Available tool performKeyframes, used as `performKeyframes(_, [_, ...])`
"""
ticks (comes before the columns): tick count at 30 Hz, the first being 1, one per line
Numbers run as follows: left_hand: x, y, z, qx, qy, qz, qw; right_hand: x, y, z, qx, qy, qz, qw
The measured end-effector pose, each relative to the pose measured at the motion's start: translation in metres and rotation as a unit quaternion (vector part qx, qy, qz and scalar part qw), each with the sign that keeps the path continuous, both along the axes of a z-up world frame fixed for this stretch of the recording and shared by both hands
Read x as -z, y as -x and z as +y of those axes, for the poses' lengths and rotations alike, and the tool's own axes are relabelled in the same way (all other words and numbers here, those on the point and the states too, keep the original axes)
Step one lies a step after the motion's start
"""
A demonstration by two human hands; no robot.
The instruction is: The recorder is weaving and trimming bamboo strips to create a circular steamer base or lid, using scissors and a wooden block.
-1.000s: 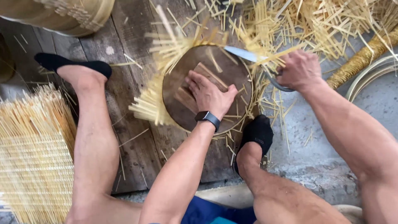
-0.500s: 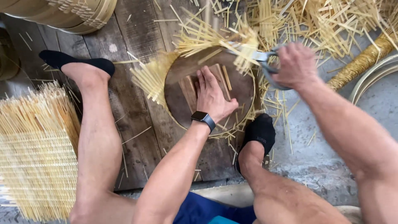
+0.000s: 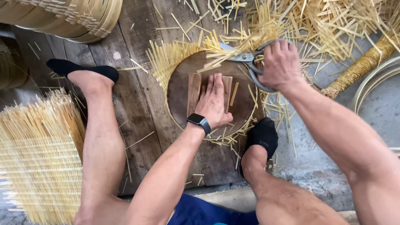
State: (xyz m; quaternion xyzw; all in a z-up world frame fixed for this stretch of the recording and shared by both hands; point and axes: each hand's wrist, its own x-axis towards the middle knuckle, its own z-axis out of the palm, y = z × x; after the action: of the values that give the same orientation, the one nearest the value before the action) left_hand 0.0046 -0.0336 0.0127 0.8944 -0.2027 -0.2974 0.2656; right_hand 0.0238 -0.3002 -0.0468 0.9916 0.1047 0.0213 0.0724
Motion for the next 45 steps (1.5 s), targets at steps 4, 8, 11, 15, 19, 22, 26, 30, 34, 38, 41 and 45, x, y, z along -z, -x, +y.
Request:
performKeyframes(4, [0.012,0.011,0.010,0.031,-0.010,-0.017,0.999,0.044,0.024,-0.046,0.049,-0.043,0.189,0.980])
performKeyframes(8, [0.032,0.020,0.007,-0.012,0.037,-0.053,0.998,0.042,0.042,-0.041,0.061,-0.088,0.129,0.986])
performKeyframes(11, [0.017,0.013,0.010,-0.015,0.037,-0.042,0.998,0.010,0.013,0.003,-0.025,0.034,-0.116,0.992])
performKeyframes(15, [0.022,0.014,0.012,0.010,0.024,-0.025,0.999,0.027,0.018,-0.020,0.054,-0.062,0.078,0.994])
performKeyframes(19, [0.027,0.014,0.021,0.068,0.006,-0.023,0.997,0.002,0.032,-0.035,0.106,-0.050,0.275,0.954])
performKeyframes(22, [0.031,0.012,0.020,0.085,0.003,-0.018,0.996,0.004,0.019,-0.018,0.044,-0.014,0.119,0.992])
performKeyframes(26, [0.016,0.007,0.018,0.106,-0.024,-0.003,0.994,0.041,-0.002,-0.001,0.020,0.019,0.071,0.997])
performKeyframes(30, [-0.007,0.013,0.023,0.146,-0.040,0.002,0.988,0.057,0.038,-0.047,0.041,-0.062,0.208,0.975])
performKeyframes(34, [0.003,0.029,0.020,0.066,-0.075,-0.042,0.994,0.034,0.048,-0.053,0.070,-0.082,0.122,0.987])
performKeyframes(38, [0.015,0.028,0.028,0.065,-0.068,-0.053,0.994,0.001,0.017,-0.024,0.037,-0.070,0.036,0.996])
performKeyframes(41, [0.018,0.030,0.029,0.047,-0.035,-0.033,0.998,-0.002,0.007,-0.027,0.049,-0.023,0.115,0.992])
performKeyframes(45, [0.012,0.029,0.026,0.042,-0.032,-0.026,0.998,0.020,0.041,-0.058,0.054,-0.039,0.138,0.988])
